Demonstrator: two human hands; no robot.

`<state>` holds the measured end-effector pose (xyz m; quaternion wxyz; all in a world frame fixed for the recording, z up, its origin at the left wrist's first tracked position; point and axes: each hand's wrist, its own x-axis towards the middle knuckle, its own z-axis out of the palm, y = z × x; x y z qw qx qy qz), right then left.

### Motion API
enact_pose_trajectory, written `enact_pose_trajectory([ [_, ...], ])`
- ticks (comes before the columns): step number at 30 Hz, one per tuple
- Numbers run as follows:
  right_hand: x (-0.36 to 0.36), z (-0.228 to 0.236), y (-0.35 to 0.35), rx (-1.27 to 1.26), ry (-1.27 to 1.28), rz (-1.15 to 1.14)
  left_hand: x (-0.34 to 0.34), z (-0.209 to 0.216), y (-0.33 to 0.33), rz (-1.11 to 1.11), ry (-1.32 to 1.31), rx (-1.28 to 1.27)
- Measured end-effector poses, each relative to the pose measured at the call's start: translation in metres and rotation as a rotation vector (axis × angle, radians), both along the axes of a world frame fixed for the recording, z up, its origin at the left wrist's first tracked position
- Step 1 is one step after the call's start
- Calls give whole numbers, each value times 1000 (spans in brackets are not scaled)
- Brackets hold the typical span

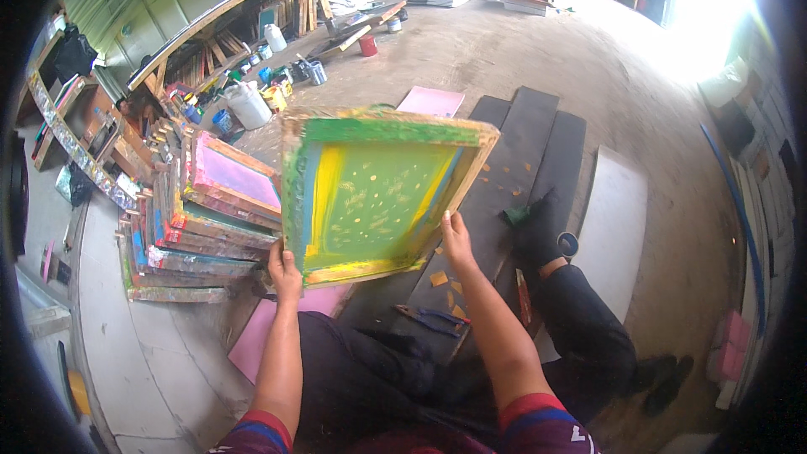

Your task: The person uses pliers to remove staples from a wooden screen printing frame, then scrapes the edges with a knife. They peel off a strip of tape from the frame and place it in a plastic bag. The person continues to scrape and clean the frame edges.

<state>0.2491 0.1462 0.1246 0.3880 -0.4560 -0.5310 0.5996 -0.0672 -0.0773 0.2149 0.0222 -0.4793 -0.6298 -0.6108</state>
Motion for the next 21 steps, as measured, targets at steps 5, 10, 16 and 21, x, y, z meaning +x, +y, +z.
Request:
enact_pose_trajectory([
  [5, 5, 43, 22, 248, -95, -180, 10, -38, 10, 39, -268, 18],
  [10, 20, 35, 67, 372, -161, -231, 65, -75, 38, 97, -728, -35],
  [16, 25, 13, 76, 327, -276, -116, 92, -155, 37, 162, -990, -175],
  [21, 30, -48, 90, 201, -429, -87, 97, -200, 39, 167, -1076, -287],
])
